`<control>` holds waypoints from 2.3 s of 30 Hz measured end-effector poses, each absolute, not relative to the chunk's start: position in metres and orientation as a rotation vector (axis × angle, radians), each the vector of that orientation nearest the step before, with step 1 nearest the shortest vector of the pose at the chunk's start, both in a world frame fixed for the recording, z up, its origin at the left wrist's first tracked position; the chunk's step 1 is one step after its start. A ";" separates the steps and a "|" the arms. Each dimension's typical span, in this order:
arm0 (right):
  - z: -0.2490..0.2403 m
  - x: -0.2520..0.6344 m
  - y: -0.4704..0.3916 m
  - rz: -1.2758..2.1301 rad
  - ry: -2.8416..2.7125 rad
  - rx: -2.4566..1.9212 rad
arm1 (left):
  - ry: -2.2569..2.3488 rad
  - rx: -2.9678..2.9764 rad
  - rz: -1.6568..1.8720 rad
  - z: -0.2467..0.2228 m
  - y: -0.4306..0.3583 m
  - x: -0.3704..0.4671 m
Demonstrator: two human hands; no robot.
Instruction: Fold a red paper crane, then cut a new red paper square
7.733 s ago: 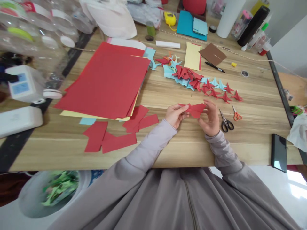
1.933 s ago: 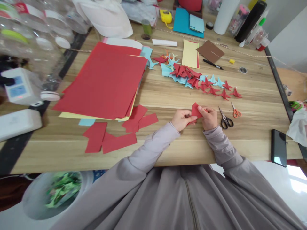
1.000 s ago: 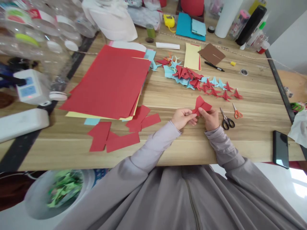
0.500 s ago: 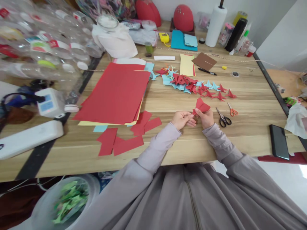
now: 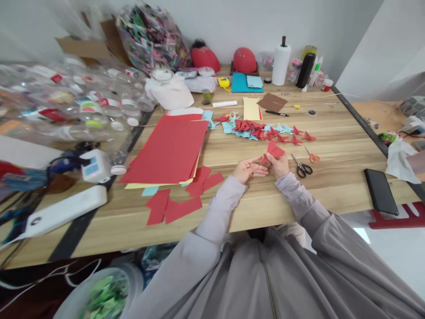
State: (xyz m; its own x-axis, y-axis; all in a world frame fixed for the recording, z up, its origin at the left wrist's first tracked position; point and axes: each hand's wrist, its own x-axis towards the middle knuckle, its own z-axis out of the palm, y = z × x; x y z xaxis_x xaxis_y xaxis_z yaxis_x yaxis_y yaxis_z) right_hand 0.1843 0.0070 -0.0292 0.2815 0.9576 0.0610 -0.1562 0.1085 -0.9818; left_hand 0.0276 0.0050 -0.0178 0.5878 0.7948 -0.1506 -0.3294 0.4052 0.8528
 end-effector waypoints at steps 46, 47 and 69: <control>-0.007 0.192 -0.013 1.304 -1.126 -1.038 | 0.933 0.855 1.053 -0.002 -0.001 0.025; -0.007 0.191 -0.014 1.299 -1.145 -1.041 | 0.948 0.894 1.021 -0.003 -0.001 0.026; -0.007 0.180 -0.023 1.364 -0.995 -0.920 | 0.846 0.916 1.063 -0.003 -0.012 0.041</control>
State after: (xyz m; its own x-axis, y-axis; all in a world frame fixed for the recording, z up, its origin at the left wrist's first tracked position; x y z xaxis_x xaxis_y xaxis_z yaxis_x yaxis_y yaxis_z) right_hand 0.1797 -0.0227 -0.0066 -0.0371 0.9989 0.0295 -0.3330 0.0155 -0.9428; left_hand 0.0406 -0.0118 -0.0030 0.2661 0.9554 -0.1280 -0.3393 0.2171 0.9153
